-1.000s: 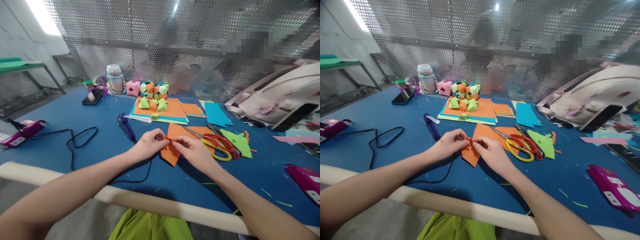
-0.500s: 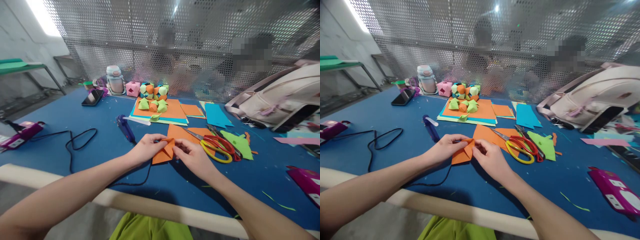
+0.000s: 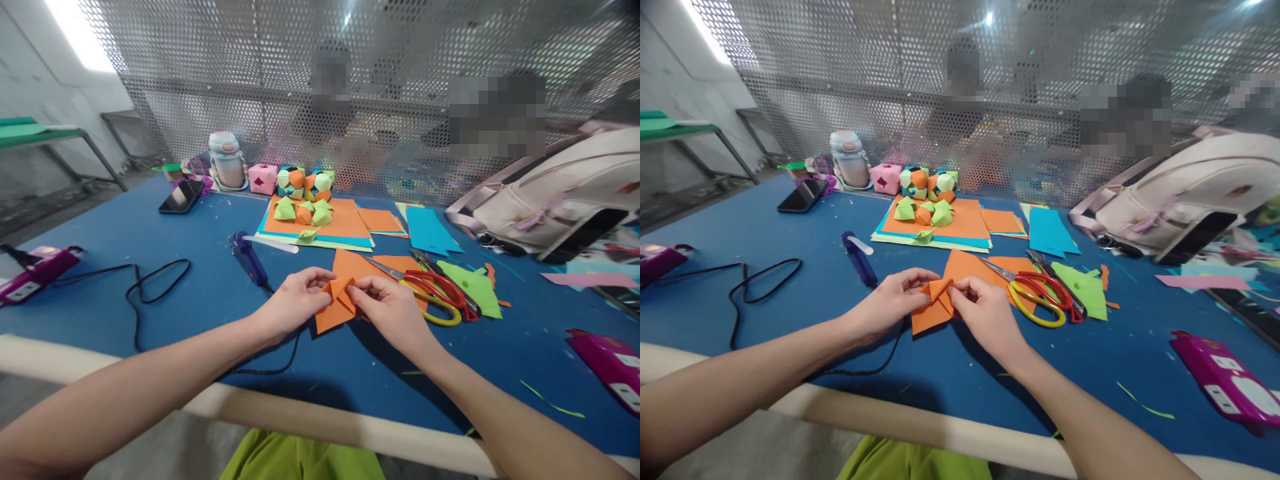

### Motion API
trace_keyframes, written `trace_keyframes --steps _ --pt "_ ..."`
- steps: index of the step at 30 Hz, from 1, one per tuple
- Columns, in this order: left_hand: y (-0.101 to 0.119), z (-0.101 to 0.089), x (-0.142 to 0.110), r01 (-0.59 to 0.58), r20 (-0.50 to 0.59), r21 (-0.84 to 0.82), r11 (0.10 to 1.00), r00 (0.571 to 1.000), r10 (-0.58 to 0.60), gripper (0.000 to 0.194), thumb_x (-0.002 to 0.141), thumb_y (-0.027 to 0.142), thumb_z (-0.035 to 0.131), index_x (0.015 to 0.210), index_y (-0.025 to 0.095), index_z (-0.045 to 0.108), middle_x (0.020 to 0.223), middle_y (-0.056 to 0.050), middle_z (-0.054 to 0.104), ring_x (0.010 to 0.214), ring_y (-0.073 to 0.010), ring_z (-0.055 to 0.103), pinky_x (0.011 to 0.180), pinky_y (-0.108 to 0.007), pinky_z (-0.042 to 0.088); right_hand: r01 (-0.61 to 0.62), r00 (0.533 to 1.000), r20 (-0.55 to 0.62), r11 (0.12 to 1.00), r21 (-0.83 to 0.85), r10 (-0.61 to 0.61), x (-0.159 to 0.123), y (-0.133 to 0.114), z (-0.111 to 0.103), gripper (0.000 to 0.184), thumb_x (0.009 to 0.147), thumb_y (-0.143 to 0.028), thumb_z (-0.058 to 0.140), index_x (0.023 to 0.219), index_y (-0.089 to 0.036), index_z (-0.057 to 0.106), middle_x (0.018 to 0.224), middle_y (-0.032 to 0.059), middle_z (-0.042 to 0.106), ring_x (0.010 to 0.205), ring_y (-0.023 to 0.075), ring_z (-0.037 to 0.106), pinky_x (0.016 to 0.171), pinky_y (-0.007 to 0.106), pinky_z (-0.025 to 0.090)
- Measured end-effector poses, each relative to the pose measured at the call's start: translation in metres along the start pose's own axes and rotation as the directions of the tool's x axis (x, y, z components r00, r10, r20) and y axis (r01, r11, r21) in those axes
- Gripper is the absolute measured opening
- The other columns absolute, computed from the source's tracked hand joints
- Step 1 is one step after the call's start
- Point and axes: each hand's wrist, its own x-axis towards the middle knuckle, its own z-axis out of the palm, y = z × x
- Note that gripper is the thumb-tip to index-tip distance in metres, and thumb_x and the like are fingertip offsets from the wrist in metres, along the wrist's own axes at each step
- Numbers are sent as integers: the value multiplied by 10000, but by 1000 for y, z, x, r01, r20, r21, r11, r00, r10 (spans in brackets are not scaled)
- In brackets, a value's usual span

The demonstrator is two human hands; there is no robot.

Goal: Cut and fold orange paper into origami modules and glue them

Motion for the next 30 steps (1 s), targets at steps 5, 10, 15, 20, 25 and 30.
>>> trace_keyframes --steps 5,10,15,20,25,30 --pt "0 3 -2 50 41 -104 993 998 -46 434 628 91 554 1059 121 594 1008 -60 656 899 -138 587 775 -226 441 11 999 -34 1000 8 -11 -1 -2 1 248 788 -397 585 693 -168 596 522 -13 576 477 118 534 469 231 416" --pt "-3 3 -4 20 110 -94 995 994 -10 307 744 269 550 1005 135 642 897 -41 659 812 -148 577 719 -250 442 22 999 -40 1000 -3 -23 -3 -3 3 271 796 -417 576 671 -177 574 500 -18 568 459 119 543 475 231 425" --pt "-6 0 -1 -25 33 55 998 999 23 283 770 352 556 871 118 679 815 -45 660 760 -161 564 658 -249 434 33 999 -16 999 -40 -34 -4 -6 4 261 797 -417 574 691 -179 580 524 -16 564 481 125 544 491 240 432" --pt "-5 -2 0 -21 47 73 997 999 17 247 773 320 550 823 118 683 744 -21 637 665 -125 516 566 -212 383 63 998 -1 997 -44 -63 -2 -9 -1 289 825 -428 526 842 -169 654 628 12 603 546 138 552 506 249 446" --pt "-1 -2 -4 21 64 111 994 998 -29 232 762 333 558 726 126 657 582 29 534 538 -86 406 497 -202 299 128 992 23 987 -97 -126 0 -8 -4 299 837 -411 521 928 -182 690 741 32 624 606 143 550 544 261 445" --pt "1 0 -5 66 111 123 990 991 -80 177 726 267 536 659 132 628 535 48 477 514 -77 378 484 -200 276 98 994 53 986 -133 -92 -1 -9 -2 255 818 -383 549 691 -186 650 633 11 608 588 143 541 530 253 412"
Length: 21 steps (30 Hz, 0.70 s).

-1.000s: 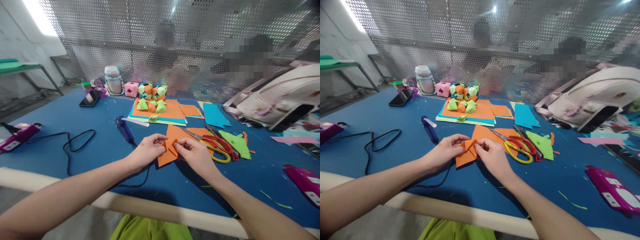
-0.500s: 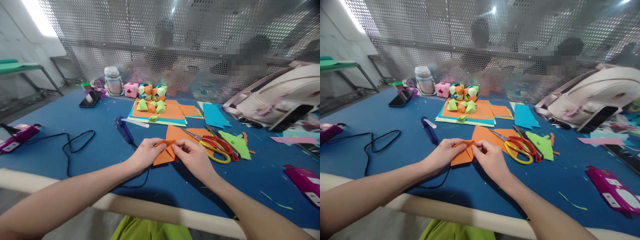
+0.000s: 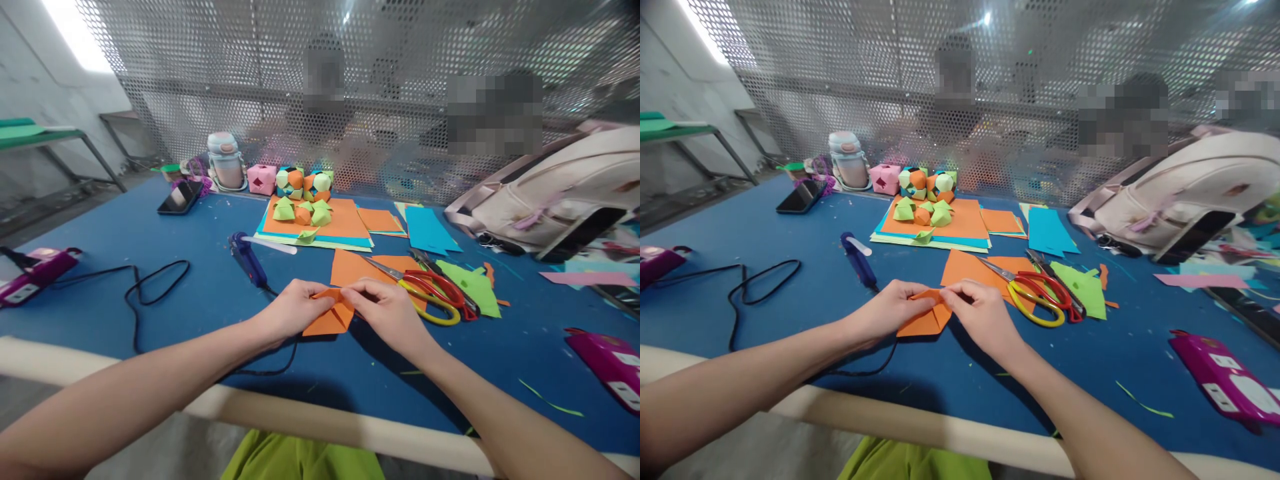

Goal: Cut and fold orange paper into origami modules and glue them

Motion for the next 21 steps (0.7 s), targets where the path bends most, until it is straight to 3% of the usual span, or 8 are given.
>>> trace_keyframes --steps 6,13,17,21 --pt "-3 -2 5 -10 -46 -43 999 999 8 224 682 220 505 785 135 685 610 22 566 566 -93 450 526 -202 329 -23 999 26 1000 18 23 1 0 -2 255 803 -388 555 680 -178 631 628 4 596 565 129 511 511 246 381" --pt "-2 -6 3 -107 -67 287 952 989 131 284 760 264 456 753 125 704 589 14 565 563 -104 436 517 -207 328 -39 992 118 999 7 38 3 -3 -5 247 808 -392 542 722 -183 641 641 -8 596 572 123 505 524 241 391" --pt "-3 -6 2 -177 -28 371 912 979 202 274 754 236 465 768 136 720 639 1 635 611 -123 499 578 -209 385 -25 987 158 998 -49 32 4 -3 -7 303 838 -389 499 648 -186 617 616 -13 586 584 126 523 557 243 409" --pt "-4 -5 3 -194 -6 425 884 976 217 300 773 221 439 813 144 726 729 -17 690 645 -134 542 610 -215 403 -6 982 186 997 -71 19 3 0 -8 242 835 -340 513 709 -189 653 700 8 657 661 152 586 617 256 442"
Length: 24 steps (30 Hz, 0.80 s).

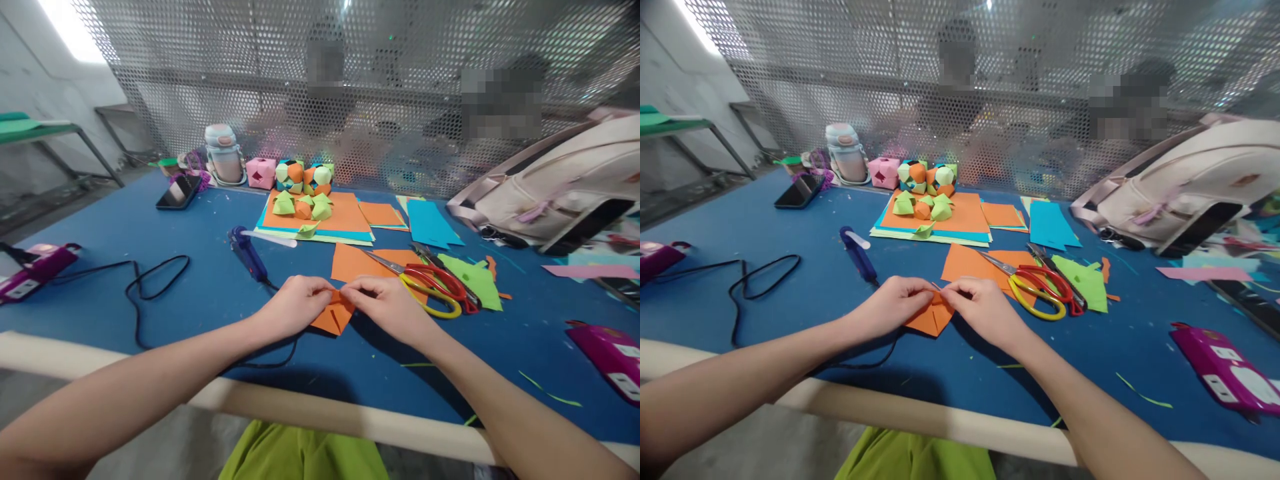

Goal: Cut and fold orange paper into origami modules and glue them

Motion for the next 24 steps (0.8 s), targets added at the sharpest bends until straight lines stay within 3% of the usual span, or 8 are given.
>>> trace_keyframes --steps 10,17,24 --pt "1 -2 1 8 11 -3 1000 1000 -8 301 790 235 429 817 133 711 789 -35 702 698 -142 572 649 -223 416 195 981 35 977 -83 -193 -2 0 -4 202 869 -246 503 754 -184 657 722 19 645 673 144 595 651 263 449" --pt "6 -2 -3 -59 27 141 988 998 56 282 801 207 429 804 130 700 700 -22 678 614 -114 540 572 -204 373 111 988 120 987 -117 -97 -2 -3 -6 175 861 -227 516 755 -187 649 731 4 668 681 141 601 636 248 435" --pt "6 -3 -4 -96 10 166 981 995 96 248 749 160 495 890 139 698 770 -25 707 663 -127 598 606 -205 408 353 934 19 909 -224 -358 -4 1 0 176 886 -180 500 776 -154 634 716 35 621 640 132 561 602 253 430"
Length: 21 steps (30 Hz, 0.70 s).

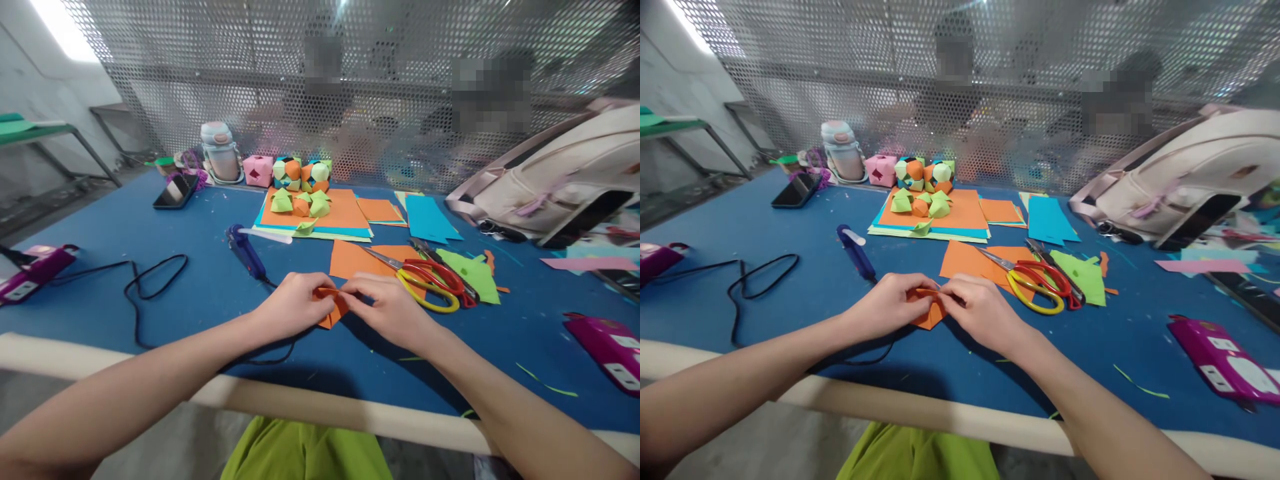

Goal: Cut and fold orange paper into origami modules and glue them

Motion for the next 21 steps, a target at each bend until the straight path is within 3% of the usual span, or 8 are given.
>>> trace_keyframes --steps 5,15,21 --pt "-3 -1 2 -36 4 -22 999 999 36 214 810 190 513 843 141 718 826 -43 726 733 -139 627 680 -214 421 103 994 -40 994 -44 -105 -2 1 2 174 897 -161 481 821 -139 636 724 57 619 654 142 560 601 262 439" --pt "-4 1 1 -8 8 -23 1000 1000 8 232 812 200 508 802 130 729 677 -16 686 604 -110 536 572 -200 369 65 993 -96 998 -2 -65 -2 0 7 162 900 -188 490 823 -164 631 713 41 615 661 140 576 606 258 454" --pt "-5 0 2 4 17 -118 993 1000 -2 224 791 183 509 805 123 724 771 -32 716 689 -130 594 626 -202 408 38 984 -173 998 43 -30 -3 -4 13 172 880 -169 505 757 -163 626 660 29 599 628 137 557 596 259 442"
